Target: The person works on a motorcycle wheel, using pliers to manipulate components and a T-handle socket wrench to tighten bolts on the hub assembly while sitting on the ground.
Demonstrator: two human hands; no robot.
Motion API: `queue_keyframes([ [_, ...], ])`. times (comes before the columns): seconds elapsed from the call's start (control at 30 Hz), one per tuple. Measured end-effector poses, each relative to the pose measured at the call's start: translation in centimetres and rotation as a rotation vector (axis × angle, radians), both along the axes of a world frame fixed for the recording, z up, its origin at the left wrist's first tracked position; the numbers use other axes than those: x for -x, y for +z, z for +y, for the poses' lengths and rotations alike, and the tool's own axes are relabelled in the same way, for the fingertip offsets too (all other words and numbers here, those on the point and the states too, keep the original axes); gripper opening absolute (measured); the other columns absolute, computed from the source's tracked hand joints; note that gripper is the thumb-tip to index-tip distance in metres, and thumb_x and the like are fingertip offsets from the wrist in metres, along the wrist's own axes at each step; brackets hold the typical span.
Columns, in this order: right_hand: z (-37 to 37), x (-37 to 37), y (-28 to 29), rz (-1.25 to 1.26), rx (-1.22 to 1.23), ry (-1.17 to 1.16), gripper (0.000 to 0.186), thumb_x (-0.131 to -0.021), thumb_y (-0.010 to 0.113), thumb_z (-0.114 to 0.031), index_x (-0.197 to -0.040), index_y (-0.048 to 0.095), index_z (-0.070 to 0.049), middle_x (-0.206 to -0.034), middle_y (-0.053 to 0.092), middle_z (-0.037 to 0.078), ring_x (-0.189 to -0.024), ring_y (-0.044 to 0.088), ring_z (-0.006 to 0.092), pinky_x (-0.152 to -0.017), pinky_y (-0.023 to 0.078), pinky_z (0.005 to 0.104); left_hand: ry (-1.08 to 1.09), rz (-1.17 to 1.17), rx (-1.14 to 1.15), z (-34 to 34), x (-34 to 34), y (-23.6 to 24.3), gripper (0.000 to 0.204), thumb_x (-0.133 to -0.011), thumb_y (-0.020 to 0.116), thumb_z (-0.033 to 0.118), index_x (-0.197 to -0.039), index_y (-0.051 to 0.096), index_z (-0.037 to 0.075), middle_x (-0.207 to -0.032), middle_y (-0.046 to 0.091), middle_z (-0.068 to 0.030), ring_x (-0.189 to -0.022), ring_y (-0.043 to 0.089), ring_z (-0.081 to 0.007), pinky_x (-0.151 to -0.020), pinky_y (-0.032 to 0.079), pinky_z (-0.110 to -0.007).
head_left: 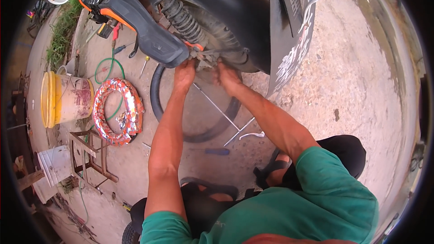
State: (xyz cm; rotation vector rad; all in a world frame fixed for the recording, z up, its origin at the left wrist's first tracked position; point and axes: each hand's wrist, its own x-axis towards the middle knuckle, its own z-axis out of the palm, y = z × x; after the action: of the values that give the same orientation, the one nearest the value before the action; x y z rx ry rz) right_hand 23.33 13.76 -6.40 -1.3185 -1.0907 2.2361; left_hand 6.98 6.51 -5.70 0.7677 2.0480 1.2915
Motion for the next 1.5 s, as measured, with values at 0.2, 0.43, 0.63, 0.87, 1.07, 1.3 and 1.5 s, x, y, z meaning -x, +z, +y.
queue_keyframes([
  [0.2, -0.8, 0.4, -1.0, 0.083, -0.109, -0.083, 0.042, -0.104, 0.048, -0.045, -0.091, 0.059, -0.007, -0.07, 0.053, 0.0, -0.059, 0.051, 0.0133, -0.055, 0.043, 0.0293, 0.028, 0.087, 0.035, -0.1, -0.7, -0.1, 0.041, -0.096, 0.053, 0.034, -0.111, 0.07, 0.001, -0.09, 0.068, -0.0103, -0.083, 0.06, -0.0198, -0.079, 0.046, -0.034],
  [0.43, 0.2, -0.3, -1.9, 0.096, -0.24, -0.036, 0.038, -0.103, 0.052, -0.044, -0.102, 0.062, -0.007, -0.078, 0.06, 0.003, -0.065, 0.056, 0.0143, -0.061, 0.046, 0.029, -0.004, 0.131, 0.049, -0.2, -0.3, -0.8, 0.042, -0.097, 0.052, 0.035, -0.108, 0.069, -0.002, -0.088, 0.068, -0.0142, -0.082, 0.062, -0.0221, -0.079, 0.047, -0.035],
  [0.63, -0.2, -0.5, -0.4, 0.107, -0.039, -0.022, 0.045, -0.099, 0.058, -0.047, -0.119, 0.062, -0.006, -0.099, 0.068, 0.006, -0.078, 0.064, 0.0158, -0.067, 0.049, 0.0303, -0.002, 0.086, -0.107, -0.6, -0.4, -1.5, 0.036, -0.102, 0.05, 0.029, -0.107, 0.069, -0.002, -0.091, 0.07, -0.0095, -0.085, 0.061, -0.0195, -0.08, 0.047, -0.034],
  [0.87, 0.7, -0.6, -0.5, 0.194, 0.253, -0.091, 0.034, -0.098, 0.064, -0.04, -0.113, 0.061, -0.009, -0.095, 0.064, 0.005, -0.077, 0.064, 0.0179, -0.063, 0.046, 0.0309, -0.018, 0.085, -0.087, -0.4, -2.8, 1.1, 0.042, -0.103, 0.044, 0.03, -0.117, 0.066, -0.003, -0.109, 0.071, -0.0175, -0.104, 0.065, -0.0266, -0.092, 0.045, -0.036],
  [1.07, 0.4, 0.5, -1.1, 0.283, 0.24, -0.097, 0.026, -0.102, 0.059, -0.032, -0.112, 0.06, -0.008, -0.091, 0.062, 0.004, -0.072, 0.062, 0.0169, -0.059, 0.046, 0.0275, 0.054, 0.096, -0.053, -0.6, -2.8, 1.2, 0.042, -0.102, 0.044, 0.03, -0.117, 0.066, -0.002, -0.107, 0.07, -0.0202, -0.101, 0.064, -0.0324, -0.091, 0.045, -0.038],
  [1.3, 0.6, 0.2, -0.9, 0.246, 0.114, -0.081, 0.027, -0.102, 0.059, -0.033, -0.113, 0.06, -0.008, -0.091, 0.063, 0.003, -0.071, 0.062, 0.0143, -0.055, 0.045, 0.0267, -0.002, 0.065, -0.139, -1.3, -4.2, 3.0, 0.04, -0.102, 0.046, 0.025, -0.126, 0.06, -0.004, -0.119, 0.066, -0.0195, -0.109, 0.06, -0.0299, -0.096, 0.044, -0.039],
  [1.5, 0.0, 0.3, -1.4, 0.242, 0.073, -0.1, 0.029, -0.1, 0.061, -0.034, -0.111, 0.062, -0.007, -0.089, 0.065, 0.003, -0.072, 0.063, 0.0126, -0.053, 0.044, 0.0254, -0.13, 0.295, -0.3, -3.8, -4.9, 3.1, 0.067, -0.088, 0.065, 0.024, -0.141, 0.04, -0.01, -0.135, 0.052, -0.0265, -0.127, 0.048, -0.0372, -0.109, 0.036, -0.044],
])
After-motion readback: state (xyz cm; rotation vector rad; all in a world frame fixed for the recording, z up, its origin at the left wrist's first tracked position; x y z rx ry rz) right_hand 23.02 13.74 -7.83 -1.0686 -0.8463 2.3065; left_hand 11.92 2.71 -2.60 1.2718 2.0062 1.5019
